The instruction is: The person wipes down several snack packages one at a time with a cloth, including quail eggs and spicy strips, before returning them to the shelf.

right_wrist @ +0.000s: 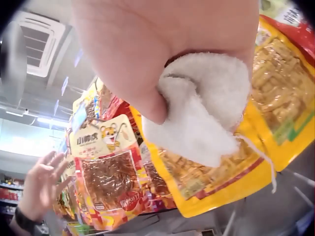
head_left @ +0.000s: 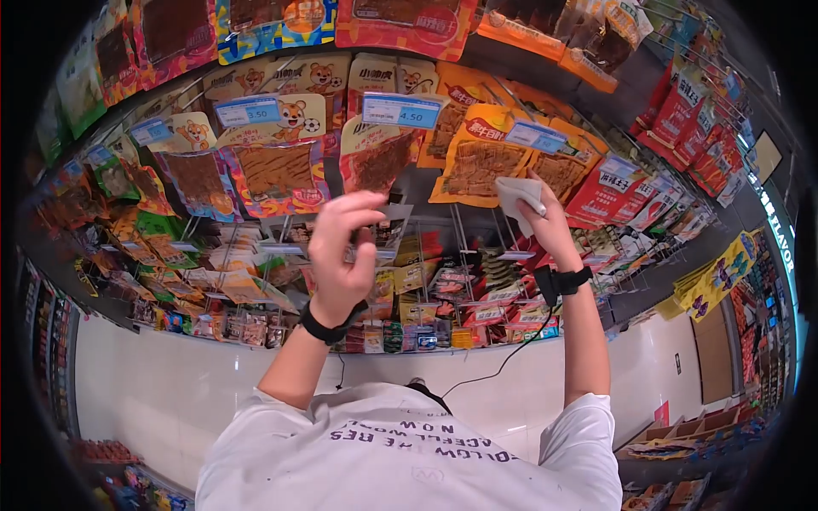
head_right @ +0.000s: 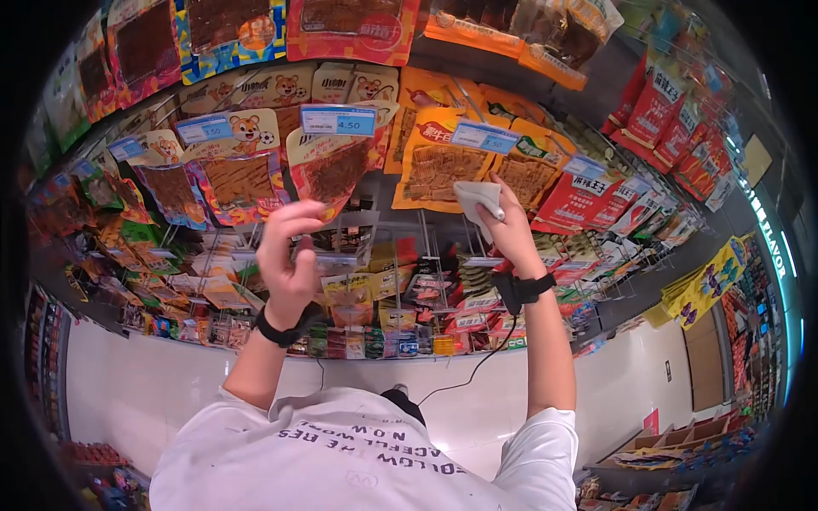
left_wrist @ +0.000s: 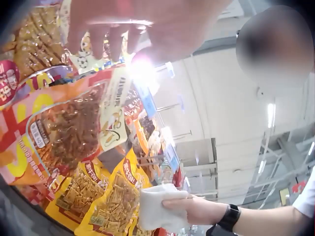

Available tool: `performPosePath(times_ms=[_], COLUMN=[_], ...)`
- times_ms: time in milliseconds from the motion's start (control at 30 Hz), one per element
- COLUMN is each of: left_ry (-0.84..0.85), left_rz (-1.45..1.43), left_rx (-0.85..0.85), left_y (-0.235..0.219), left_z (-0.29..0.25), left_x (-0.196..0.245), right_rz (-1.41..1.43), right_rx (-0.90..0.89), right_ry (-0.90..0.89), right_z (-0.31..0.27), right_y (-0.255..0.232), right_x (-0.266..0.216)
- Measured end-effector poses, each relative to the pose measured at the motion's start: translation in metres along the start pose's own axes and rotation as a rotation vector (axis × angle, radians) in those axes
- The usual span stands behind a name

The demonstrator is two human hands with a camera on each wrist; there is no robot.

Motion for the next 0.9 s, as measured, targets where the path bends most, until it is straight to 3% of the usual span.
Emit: performPosePath(times_ms=[67,100,167,300,400,467,533,700,733,800,900], left_ry=[-0.372,-0.385,-0.61,-0.632,-0.746,-0.766,-0.865,-0.78,-0.8,-0.882,-0.876], left_rz=[-0.267,-0.248,-0.379,-0.206,-0.395,-0.376,-0.307,-0.288,-0.284,-0.355,-0.358], left_rx=[-0.326,-0.326,-0.176,-0.041,-0.143,-0.159,-0.143,-0.092,-0.082,-0.092,-0.095], left_y=[0.059,0.08,0.11,0.139,0.165,0.173,0.174,0.172,0.169,0.163,0.153], left_z=[-0.009,-0.005,0.001,0.006,0.006,0.006,-0.001,0.005,0.004,-0.004,-0.017], left_x=[-0.032,-0.036,-0.06,-0.11,-0.136,-0.133,-0.133,-0.074,-0.065,-0.045,-0.016], right_rz=[0.042,0.141,0.152,0.283,0.397,0.341,0.557,0.725,0.728,0.572,0.628], right_rx=[-0.031,-0.057,-0.09,-0.164,-0.222,-0.181,-0.245,-0.165,-0.183,-0.146,-0.127], right_ry=[-0.038,-0.016,-0.029,-0.052,-0.07,-0.121,-0.014,0.03,0.043,-0.1,0.025], right_z=[0.003,0.005,0.009,0.013,0.015,0.012,0.007,-0.022,-0.028,-0.047,-0.081], right_y=[-0.005,-0.003,0.005,0.019,0.029,0.024,0.024,0.006,0.005,-0.004,-0.006], right_x=[0.02,0.036,0.057,0.078,0.088,0.084,0.081,0.057,0.057,0.047,0.027])
Point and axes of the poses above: each hand's wrist, its own z-axis towards the middle knuckle, its own y-axis out of the palm, x = y × z, the point moved 7 cm from there along z, towards the middle knuckle, and after that the axes turned 5 degrees about -z, right-handed, at the moved point
